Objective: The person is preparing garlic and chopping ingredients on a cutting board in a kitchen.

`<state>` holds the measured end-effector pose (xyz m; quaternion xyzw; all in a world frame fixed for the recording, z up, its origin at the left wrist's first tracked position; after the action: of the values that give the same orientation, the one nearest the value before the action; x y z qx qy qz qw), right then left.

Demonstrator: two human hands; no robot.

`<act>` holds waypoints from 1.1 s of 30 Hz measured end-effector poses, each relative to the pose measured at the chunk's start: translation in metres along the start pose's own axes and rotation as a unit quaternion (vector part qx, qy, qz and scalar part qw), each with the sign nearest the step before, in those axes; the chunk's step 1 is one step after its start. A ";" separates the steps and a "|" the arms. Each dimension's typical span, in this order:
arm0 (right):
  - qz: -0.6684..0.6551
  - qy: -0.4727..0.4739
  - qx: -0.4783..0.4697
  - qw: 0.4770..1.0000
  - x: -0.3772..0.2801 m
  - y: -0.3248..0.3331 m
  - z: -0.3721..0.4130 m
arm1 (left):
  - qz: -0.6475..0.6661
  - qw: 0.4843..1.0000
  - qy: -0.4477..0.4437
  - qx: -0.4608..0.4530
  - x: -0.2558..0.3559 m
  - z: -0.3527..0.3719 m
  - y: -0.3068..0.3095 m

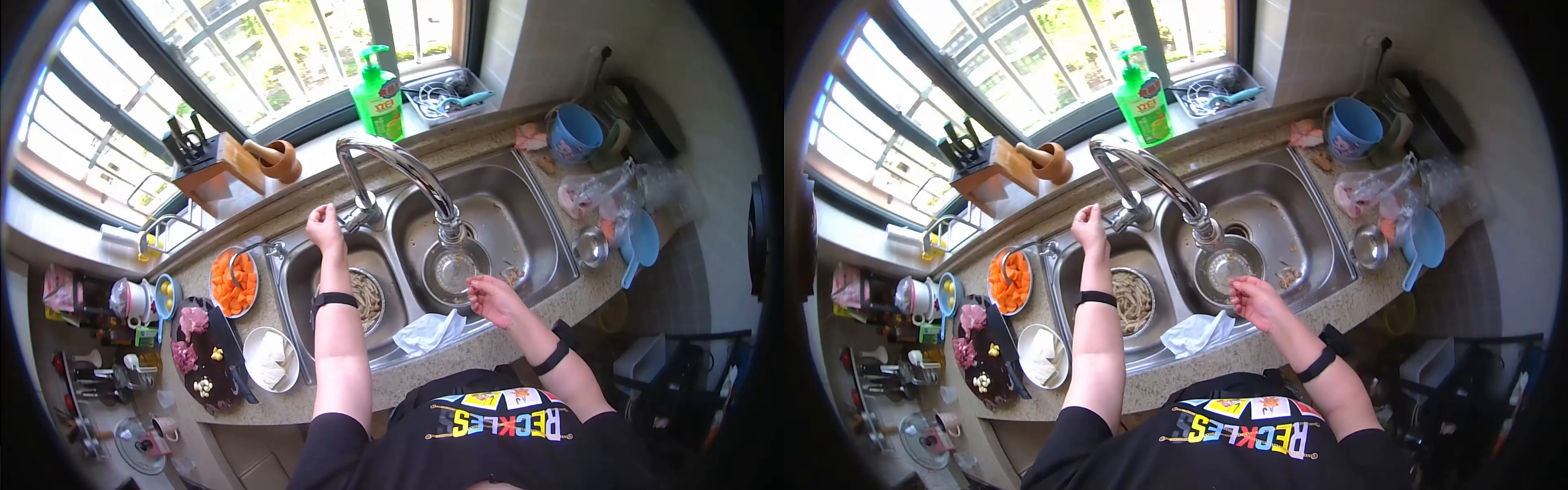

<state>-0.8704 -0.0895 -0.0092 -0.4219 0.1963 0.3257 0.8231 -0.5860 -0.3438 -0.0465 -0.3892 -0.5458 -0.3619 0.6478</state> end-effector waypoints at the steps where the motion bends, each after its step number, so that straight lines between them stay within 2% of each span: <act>1: 0.010 0.000 -0.003 1.000 0.000 -0.004 -0.003 | -0.011 1.000 -0.007 -0.004 0.002 0.001 0.001; 7: -0.003 0.034 -0.023 0.999 0.000 -0.026 -0.055 | -0.032 0.999 0.007 0.029 -0.017 0.002 0.029; 9: -0.011 0.041 -0.036 0.998 0.001 -0.029 -0.078 | -0.008 0.997 0.073 0.010 -0.021 0.011 0.036; 11: -0.009 0.007 -0.008 1.000 0.003 -0.031 -0.102 | -0.016 0.995 0.078 0.066 -0.024 0.035 0.032; 13: 0.010 0.003 -0.004 1.000 -0.013 -0.057 -0.097 | 0.017 0.994 0.100 0.040 -0.012 0.082 0.011; 15: 0.029 0.000 0.001 1.000 -0.014 -0.062 -0.100 | -0.014 0.988 0.137 -0.066 -0.005 0.135 -0.020; 16: -0.011 0.029 -0.011 0.999 -0.007 -0.057 -0.112 | -0.013 0.968 0.206 -0.144 -0.007 0.158 -0.035; 17: -0.051 0.059 -0.022 0.997 -0.001 -0.051 -0.123 | 0.011 0.957 0.222 -0.186 -0.016 0.182 -0.058; 18: 0.137 0.207 -0.136 0.959 0.007 -0.052 -0.122 | 0.036 0.944 0.238 -0.227 -0.024 0.203 -0.078; 19: 0.139 0.207 -0.136 0.959 0.016 -0.050 -0.118 | 0.070 0.878 0.362 -0.307 -0.031 0.210 -0.090; 21: 0.291 0.186 -0.009 0.938 0.027 -0.039 -0.109 | 0.125 0.836 0.483 -0.230 -0.015 0.223 -0.104; 22: 0.341 0.213 -0.015 0.915 0.028 -0.038 -0.097 | 0.191 0.833 0.449 -0.261 -0.053 0.209 -0.108; 23: 0.389 0.239 -0.022 0.890 0.025 -0.039 -0.087 | 0.181 0.852 0.381 -0.309 -0.098 0.184 -0.110; 24: 0.392 0.280 -0.053 0.874 0.026 -0.033 -0.095 | 0.205 0.840 0.401 -0.301 -0.107 0.178 -0.114; 25: 0.394 0.321 -0.085 0.857 0.025 -0.029 -0.103 | 0.229 0.828 0.420 -0.292 -0.091 0.180 -0.118; 27: 0.258 0.318 -0.025 0.912 0.004 -0.025 -0.132 | 0.246 0.787 0.489 -0.282 -0.043 0.218 -0.131; 28: 0.268 0.278 0.031 0.922 0.000 -0.005 -0.157 | 0.285 0.790 0.434 -0.326 -0.055 0.227 -0.142; 29: 0.185 0.171 -0.017 0.968 -0.005 -0.005 -0.147 | 0.305 0.744 0.472 -0.362 -0.020 0.241 -0.137; 30: 0.351 0.237 0.012 0.906 -0.012 -0.008 -0.142 | 0.279 0.760 0.475 -0.345 -0.022 0.237 -0.133; 31: 0.506 0.292 0.041 0.810 -0.016 -0.010 -0.136 | 0.255 0.774 0.478 -0.327 -0.028 0.229 -0.127; 32: 0.508 0.290 0.042 0.810 -0.015 -0.010 -0.127 | 0.240 0.793 0.430 -0.359 -0.043 0.212 -0.119; 33: 0.512 0.322 -0.007 0.796 -0.011 -0.010 -0.119 | 0.162 0.844 0.431 -0.275 -0.040 0.203 -0.112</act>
<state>-0.8769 -0.1956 -0.0640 -0.3461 0.6349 0.5464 0.4226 -0.7786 -0.2081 -0.0534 -0.4392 -0.0191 -0.5183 0.7336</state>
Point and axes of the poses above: each hand's wrist, its own z-axis away from the middle knuckle, its own y-axis out of the back of the hand, x = y × z, the point moved 2 cm from there along -z, towards the middle knuckle, and after that the axes turned 11 degrees about y, right-handed, at the moved point
